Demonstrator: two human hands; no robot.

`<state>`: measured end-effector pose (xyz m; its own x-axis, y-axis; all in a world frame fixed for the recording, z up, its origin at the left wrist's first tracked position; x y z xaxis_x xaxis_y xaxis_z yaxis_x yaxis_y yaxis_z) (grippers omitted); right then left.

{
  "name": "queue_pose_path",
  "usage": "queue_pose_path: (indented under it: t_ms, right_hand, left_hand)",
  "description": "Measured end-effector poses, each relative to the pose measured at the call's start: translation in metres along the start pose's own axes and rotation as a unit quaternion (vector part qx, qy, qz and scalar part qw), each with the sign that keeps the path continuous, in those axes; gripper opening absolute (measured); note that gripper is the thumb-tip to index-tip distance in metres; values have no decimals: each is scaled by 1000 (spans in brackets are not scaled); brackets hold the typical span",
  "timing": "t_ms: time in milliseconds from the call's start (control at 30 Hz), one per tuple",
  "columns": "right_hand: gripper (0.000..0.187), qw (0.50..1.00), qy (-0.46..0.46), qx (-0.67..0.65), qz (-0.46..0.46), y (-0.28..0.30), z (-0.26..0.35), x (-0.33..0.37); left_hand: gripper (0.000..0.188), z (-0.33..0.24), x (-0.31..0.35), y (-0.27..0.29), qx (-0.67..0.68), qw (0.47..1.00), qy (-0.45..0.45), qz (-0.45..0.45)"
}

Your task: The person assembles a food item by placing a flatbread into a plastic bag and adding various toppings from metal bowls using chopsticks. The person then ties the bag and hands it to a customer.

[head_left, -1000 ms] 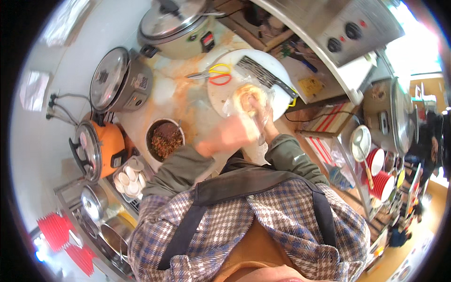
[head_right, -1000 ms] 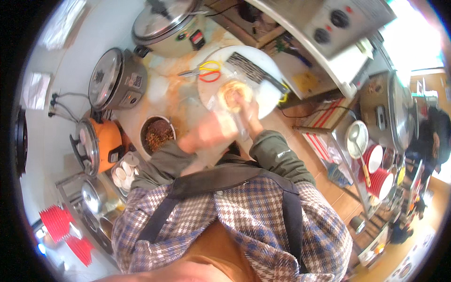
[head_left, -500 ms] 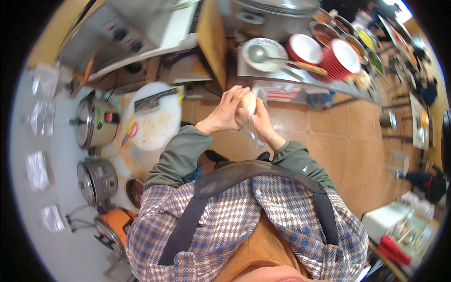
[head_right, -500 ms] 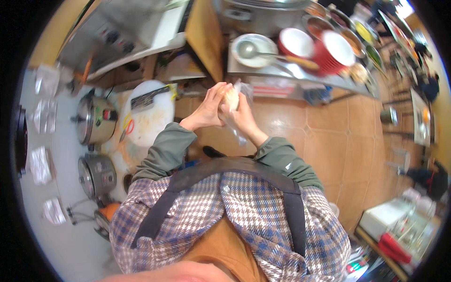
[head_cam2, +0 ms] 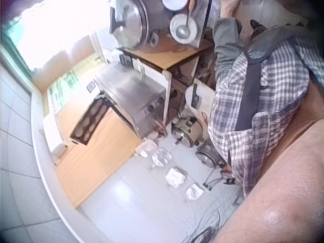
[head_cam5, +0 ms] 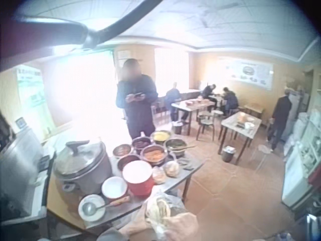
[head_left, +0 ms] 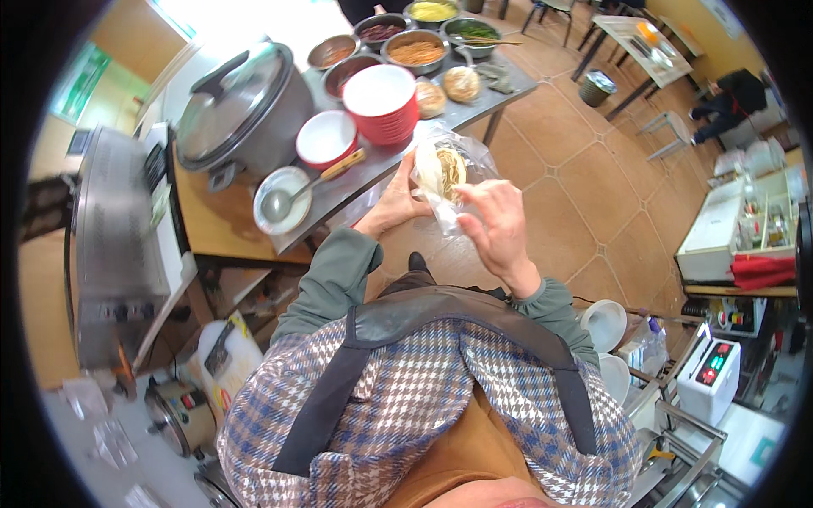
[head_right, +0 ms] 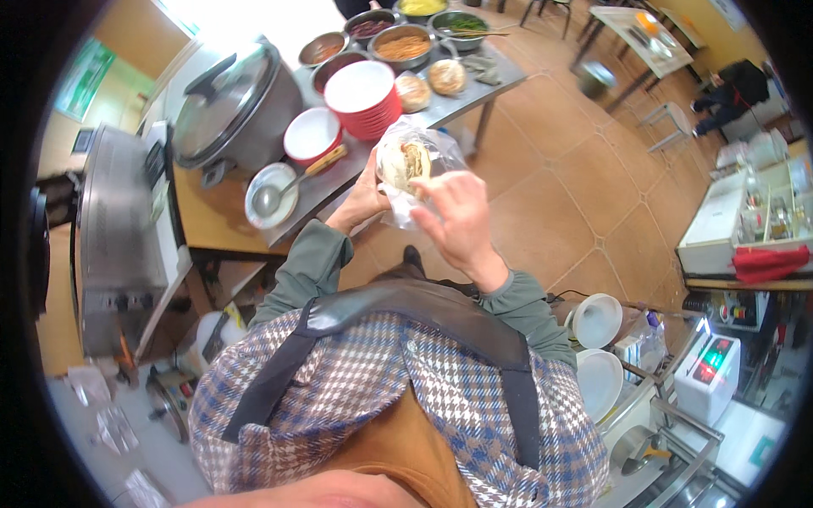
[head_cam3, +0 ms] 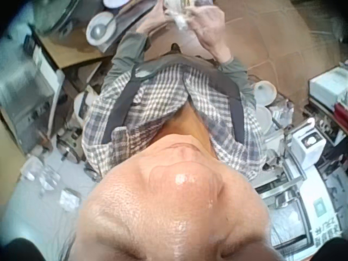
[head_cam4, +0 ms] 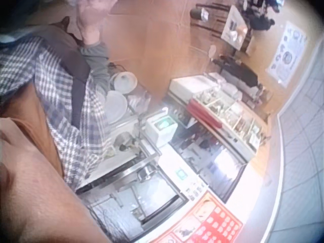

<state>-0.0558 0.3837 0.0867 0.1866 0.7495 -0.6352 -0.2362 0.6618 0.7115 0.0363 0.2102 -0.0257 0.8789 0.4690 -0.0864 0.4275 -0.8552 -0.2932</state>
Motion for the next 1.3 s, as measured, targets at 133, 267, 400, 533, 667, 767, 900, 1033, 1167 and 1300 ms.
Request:
queue_pose_path:
  t_ms: [133,267,400,533,667,767,900,1033,1167,1300]
  right_hand:
    - [38,997,12,-1,81,-31,-22,-7]
    - [35,990,27,-77,112,-65,-83,2]
    - [35,867,-364,-325,103,-64,-177,8]
    - [24,890,-339,-306,19,-56,-226,-69]
    - [17,867,-360,-333,88,-96,-272,-149]
    - [24,711,-441,-495,233,-138,-310,-167]
    - [28,599,-416,-553,404,-211,-331,-158]
    - [27,557,-349,-461,596,-266,-361,-182]
    - [23,613,-104,-410,667,-301,-405,-289]
    - [20,668,36,-360,650,-348,-460,-399]
  left_hand:
    - [102,30,-88,-25,102,994,30,0]
    - [95,36,-140,-36,246,960,133,9]
    - [103,14,-167,-21,206,967,118,89]
    - [112,11,-200,-11,197,967,120,103]
    - [117,4,-220,-1,212,964,116,113]
    - [110,10,-215,20,257,953,148,69]
    - [113,42,-234,37,288,943,103,128]
    - [104,67,-264,64,319,947,39,-24]
    - [82,40,-279,81,258,943,-43,-208]
    - [124,24,-309,74,89,893,-95,-430]
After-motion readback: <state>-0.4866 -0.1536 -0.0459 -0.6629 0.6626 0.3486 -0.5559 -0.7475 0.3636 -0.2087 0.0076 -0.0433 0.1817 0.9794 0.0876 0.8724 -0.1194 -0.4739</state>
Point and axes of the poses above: each hand's wrist, its own x-axis away from the middle knuckle, its own y-axis out of the back of the hand, z = x × y, the point moved 5 cm from there along -x, towards the middle knuckle, and after that the axes turned 13 degrees about x, right-handed, at the moved point
